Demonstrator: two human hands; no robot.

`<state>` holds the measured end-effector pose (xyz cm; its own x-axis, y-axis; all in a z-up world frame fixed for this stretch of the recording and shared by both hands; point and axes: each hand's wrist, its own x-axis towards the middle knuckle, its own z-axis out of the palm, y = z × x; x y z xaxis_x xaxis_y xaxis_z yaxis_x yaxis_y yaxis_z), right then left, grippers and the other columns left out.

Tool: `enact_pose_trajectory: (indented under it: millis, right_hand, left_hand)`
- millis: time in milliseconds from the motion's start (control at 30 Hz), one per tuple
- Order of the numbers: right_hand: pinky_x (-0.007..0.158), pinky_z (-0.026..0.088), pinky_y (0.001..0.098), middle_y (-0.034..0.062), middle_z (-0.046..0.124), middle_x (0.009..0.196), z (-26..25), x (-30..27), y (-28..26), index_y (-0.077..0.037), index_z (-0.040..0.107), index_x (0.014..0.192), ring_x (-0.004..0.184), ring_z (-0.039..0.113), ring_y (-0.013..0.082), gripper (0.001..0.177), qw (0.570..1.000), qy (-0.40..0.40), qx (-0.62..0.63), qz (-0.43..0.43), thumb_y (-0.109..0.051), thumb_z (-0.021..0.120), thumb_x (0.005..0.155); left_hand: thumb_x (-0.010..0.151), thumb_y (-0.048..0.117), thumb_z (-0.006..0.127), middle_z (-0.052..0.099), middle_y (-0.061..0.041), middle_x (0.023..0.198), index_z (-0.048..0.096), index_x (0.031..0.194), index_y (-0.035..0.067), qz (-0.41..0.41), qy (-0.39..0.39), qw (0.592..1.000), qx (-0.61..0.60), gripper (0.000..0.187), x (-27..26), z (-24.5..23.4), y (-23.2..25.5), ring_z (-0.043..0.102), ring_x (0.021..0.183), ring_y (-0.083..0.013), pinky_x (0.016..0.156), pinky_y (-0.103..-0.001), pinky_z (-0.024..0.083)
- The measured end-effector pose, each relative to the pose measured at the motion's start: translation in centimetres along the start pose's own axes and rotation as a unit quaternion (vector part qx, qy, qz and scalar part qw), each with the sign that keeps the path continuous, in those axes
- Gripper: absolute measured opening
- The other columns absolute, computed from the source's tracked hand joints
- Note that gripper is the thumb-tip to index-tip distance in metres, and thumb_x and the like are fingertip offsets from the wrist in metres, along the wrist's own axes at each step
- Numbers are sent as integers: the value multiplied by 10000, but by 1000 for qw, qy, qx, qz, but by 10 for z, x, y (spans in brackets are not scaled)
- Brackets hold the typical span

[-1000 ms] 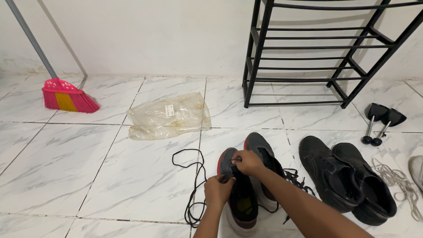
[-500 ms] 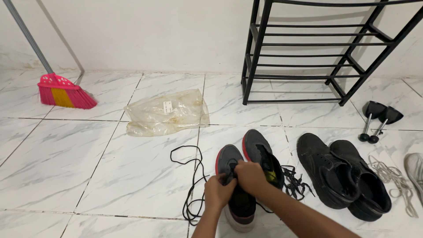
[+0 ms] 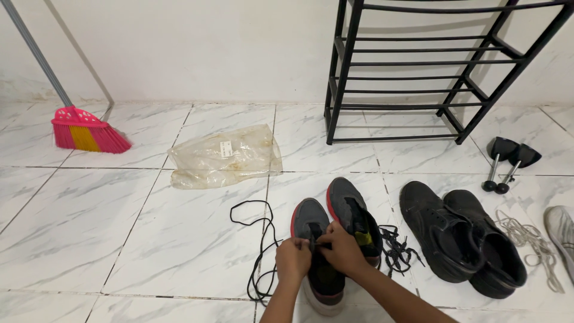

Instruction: The person removes laces from a pair of white sneakers and a pair of black sneakers, then re-laces each shoe with its original laces. The person handles the shoes and laces by hand, threading laces through eyelets and tying knots.

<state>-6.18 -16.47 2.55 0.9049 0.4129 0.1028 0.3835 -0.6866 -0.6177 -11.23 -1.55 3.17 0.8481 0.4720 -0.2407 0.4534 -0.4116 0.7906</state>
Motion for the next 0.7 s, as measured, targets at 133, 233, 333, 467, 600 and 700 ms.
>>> enact_pose_trajectory:
  millis: [133,233,333,467,600,700]
  right_hand:
    - [822,539,376,77,594,991,1,-2,-1,-134,795,929,937,661,268,188,1000,7,5,4,-142,782,741]
    - [827,536,373,79,599,993,2,-1,2,-120,786,936,946,658,267,187,1000,4,17,11,-145,781,750]
    - [833,533,367,81,599,999,10,1,12,-100,773,943,960,658,268,187,999,-3,34,22,-140,772,760]
    - [830,541,383,121,620,999,23,5,35,-68,766,967,956,660,284,200,999,-8,35,-16,-116,755,773]
    - [729,549,360,106,668,907,2,31,30,-18,714,1031,806,658,215,272,990,31,133,-22,-187,758,823]
    - [626,492,313,33,660,788,-59,61,-1,-20,719,1077,687,578,127,263,955,0,286,83,-229,598,974]
  left_hand:
    - [938,312,630,756,-167,968,785,1003,100,75,-42,994,67,271,3,0,-3,722,949,-355,864,-428,562]
    - [948,306,626,757,-171,959,776,991,83,129,-85,985,79,272,4,-5,-11,718,954,-354,860,-441,552]
    - [942,297,624,755,-157,963,761,1014,84,135,-115,981,83,263,7,-7,-16,714,953,-340,855,-435,548]
    - [896,314,655,769,-158,907,784,975,89,134,-111,984,23,271,11,-17,-14,756,890,-317,808,-408,585]
    - [867,378,719,761,-194,855,822,915,95,110,31,993,7,305,20,-49,31,754,853,-339,785,-407,581]
    - [869,377,716,774,-157,843,794,934,49,193,111,971,-84,344,28,-83,99,753,798,-268,746,-360,569]
